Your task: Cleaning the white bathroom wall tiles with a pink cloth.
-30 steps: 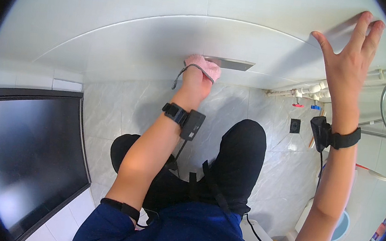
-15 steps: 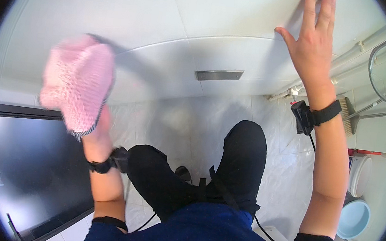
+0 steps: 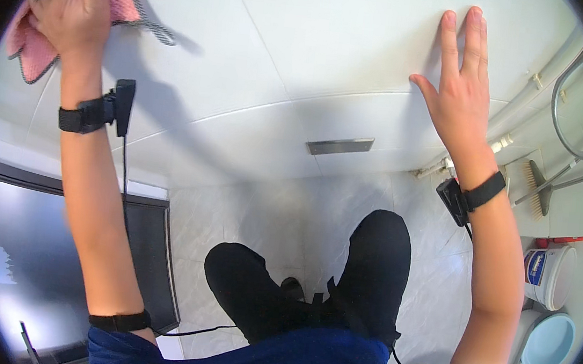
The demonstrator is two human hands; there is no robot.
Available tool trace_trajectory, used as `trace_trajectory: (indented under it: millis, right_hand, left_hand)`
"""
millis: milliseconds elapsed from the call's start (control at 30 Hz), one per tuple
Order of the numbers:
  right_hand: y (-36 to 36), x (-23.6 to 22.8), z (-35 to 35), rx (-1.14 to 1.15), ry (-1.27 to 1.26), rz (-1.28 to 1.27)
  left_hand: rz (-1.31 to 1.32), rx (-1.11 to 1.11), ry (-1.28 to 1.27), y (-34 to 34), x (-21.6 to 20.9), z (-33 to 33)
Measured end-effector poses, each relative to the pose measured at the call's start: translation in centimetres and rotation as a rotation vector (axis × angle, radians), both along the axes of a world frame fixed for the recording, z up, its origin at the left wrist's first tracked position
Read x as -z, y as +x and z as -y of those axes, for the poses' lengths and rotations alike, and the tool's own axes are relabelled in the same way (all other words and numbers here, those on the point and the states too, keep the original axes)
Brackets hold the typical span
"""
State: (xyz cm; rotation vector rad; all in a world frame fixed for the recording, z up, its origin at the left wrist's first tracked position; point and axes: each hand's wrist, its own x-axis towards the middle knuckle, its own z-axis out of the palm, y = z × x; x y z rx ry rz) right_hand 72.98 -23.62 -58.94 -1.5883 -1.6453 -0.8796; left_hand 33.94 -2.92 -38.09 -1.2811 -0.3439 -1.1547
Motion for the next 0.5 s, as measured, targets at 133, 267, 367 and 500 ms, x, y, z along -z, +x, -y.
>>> trace_trajectory:
  millis: [133,267,367,500]
  right_hand:
    - [1.0,0.3,0.8,0.037,-0.026,-0.010]
    - [0.2,-0.4,0.4,0.018,-0.025,-0.014]
    - [0.7,0.0,0.6,0.022,-0.044,-0.021]
    - [1.0,0.0,0.5,0.024,-0.027,-0.028]
  left_hand:
    - [-0.030,-0.087,-0.579,6.0,7.5,4.2]
    - [-0.345,0.342,-0.950,7.0,20.0,5.9]
    - [-0.053,0.938,-2.320,7.1,21.1,9.3]
    - [-0.393,0.313,-1.459,3.9,22.1,8.3]
